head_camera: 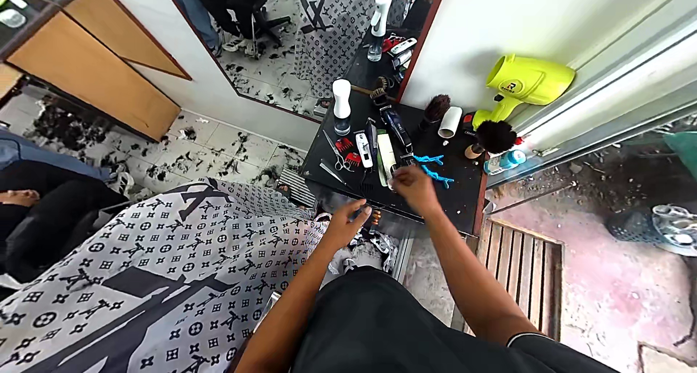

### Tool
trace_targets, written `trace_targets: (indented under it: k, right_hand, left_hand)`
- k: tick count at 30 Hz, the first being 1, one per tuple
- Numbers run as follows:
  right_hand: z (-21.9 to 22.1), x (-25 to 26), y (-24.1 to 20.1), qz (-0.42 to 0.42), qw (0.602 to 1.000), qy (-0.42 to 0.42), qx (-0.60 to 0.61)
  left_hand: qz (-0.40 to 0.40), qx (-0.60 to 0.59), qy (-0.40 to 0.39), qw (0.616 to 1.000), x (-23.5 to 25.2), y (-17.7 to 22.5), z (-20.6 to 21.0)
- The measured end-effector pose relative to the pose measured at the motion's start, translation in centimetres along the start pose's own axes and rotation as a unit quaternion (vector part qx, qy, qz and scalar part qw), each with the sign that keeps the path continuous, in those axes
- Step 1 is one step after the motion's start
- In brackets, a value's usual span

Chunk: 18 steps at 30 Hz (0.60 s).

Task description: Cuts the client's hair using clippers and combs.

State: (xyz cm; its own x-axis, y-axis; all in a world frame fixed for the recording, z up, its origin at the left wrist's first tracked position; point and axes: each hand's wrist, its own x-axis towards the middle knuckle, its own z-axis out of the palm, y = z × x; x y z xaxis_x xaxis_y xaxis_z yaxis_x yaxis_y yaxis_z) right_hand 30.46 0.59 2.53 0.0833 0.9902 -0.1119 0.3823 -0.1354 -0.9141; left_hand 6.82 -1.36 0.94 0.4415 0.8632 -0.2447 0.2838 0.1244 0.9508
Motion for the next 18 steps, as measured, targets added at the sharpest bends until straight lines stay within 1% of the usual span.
trace_targets:
  k: [1, 3, 4, 5, 6, 7, 8, 9, 11, 13, 15, 18]
  right_hand:
    - [2.0, -0.3, -1.2, -0.012, 0.996, -0.082, 0.024]
    - [5.0, 0.0, -2.2, -0.02, 0.97, -0.241, 0.034]
    - [5.9, 0.9, -2.3, -0.017, 0.96, -0.278, 0.02]
    - [6.4, 2.2, -2.2, -0.014, 0.963, -0.267, -0.012]
    - [6.7, 4.1, -1.9, -0.014, 0.973, -0.222, -0.063]
    - [6.9, 6.4, -1.6, -0.022, 0.978, -0.165, -0.128]
    - [7.1, 8.9, -1.1, -0.033, 0.976, -0.115, -0.184]
    - [7.2, 11.3, -0.7, -0.044, 0.966, -0.087, -0.241]
    - [7.4, 14.6, -0.8, -0.046, 0.932, -0.075, -0.351]
    - [7.6, 15.9, -1.6, -0.029, 0.902, -0.083, -0.422]
    - [8.3, 16.5, -2.3, -0.004, 0.883, -0.092, -0.46]
    - [9.5, 17.6, -2.1, 0.031, 0.861, -0.1, -0.497]
  left_hand:
    - [-0.028, -0.076, 0.01, 0.997, 0.2, 0.3, 0.1]
    - [-0.07, -0.197, 0.089, 0.974, 0.3, 0.0, 0.3]
    - [-0.066, -0.226, 0.131, 0.963, 0.3, -0.4, -0.1]
    - [-0.05, -0.234, 0.164, 0.957, 0.0, -0.9, -0.8]
    - [-0.04, -0.225, 0.19, 0.955, -0.6, -1.3, -1.8]
    - [-0.046, -0.205, 0.208, 0.955, -1.5, -1.6, -2.9]
    - [-0.058, -0.181, 0.221, 0.957, -2.7, -1.8, -3.9]
    - [-0.066, -0.154, 0.231, 0.959, -4.0, -2.1, -4.6]
    - [-0.079, -0.108, 0.243, 0.961, -6.6, -3.3, -5.6]
    - [-0.092, -0.089, 0.261, 0.957, -9.4, -4.6, -6.2]
    - [-0.108, -0.106, 0.298, 0.943, -11.7, -6.1, -6.6]
    - [-0.122, -0.145, 0.333, 0.924, -14.9, -7.9, -6.8]
